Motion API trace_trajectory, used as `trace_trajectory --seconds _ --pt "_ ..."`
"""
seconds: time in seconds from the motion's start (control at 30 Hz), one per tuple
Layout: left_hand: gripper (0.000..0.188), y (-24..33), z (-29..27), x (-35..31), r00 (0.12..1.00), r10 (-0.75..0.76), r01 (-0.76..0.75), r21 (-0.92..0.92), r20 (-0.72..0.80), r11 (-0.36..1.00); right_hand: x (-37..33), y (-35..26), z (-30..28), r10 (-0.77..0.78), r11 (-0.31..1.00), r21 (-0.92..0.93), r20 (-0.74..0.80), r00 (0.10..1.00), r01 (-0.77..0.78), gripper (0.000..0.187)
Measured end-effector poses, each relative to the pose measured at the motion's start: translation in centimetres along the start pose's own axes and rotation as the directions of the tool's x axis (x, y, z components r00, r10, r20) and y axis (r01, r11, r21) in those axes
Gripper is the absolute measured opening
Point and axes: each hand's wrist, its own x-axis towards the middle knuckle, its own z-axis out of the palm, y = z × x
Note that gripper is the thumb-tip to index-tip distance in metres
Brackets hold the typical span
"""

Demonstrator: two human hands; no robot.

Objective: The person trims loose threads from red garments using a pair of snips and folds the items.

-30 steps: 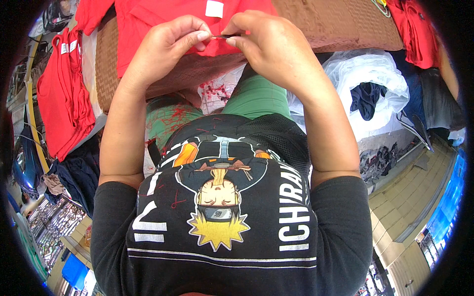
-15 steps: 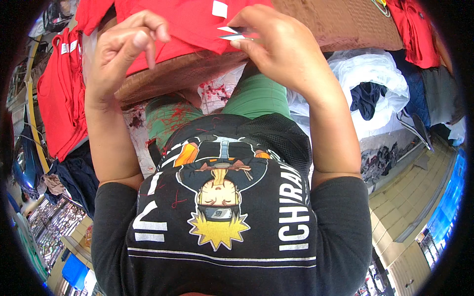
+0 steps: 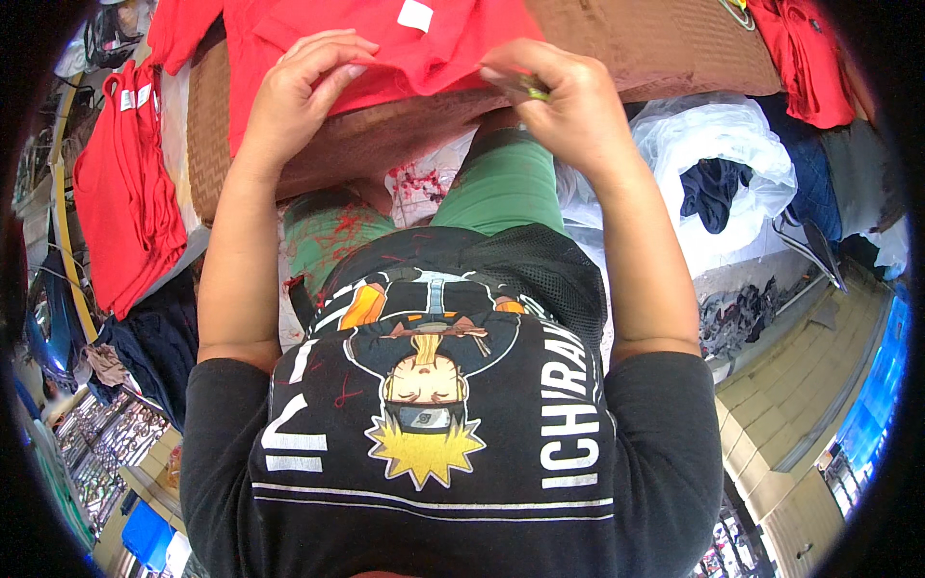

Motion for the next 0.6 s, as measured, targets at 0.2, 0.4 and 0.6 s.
trace_trajectory --seconds 0.2,0.4,0.6 --pt "0.021 0.1 -2.2 -0.2 0.948 -0.299 0.317 -0.235 0.111 0.919 0.0 0.7 -2.2 0.235 0.953 0.224 -0.108 0.966 -0.207 0.015" --pt "0.020 -0.9 -1.1 0.4 0.967 -0.218 0.225 -0.037 0.133 0.974 1.0 2.7 -0.1 0.348 0.928 -0.111 -0.076 0.934 -0.355 0.026" --pt "0.023 3.5 0.9 1.5 0.982 -0.093 0.089 -0.030 -0.167 0.996 0.8 2.1 0.1 0.274 0.925 -0.223 -0.168 0.947 -0.308 0.024"
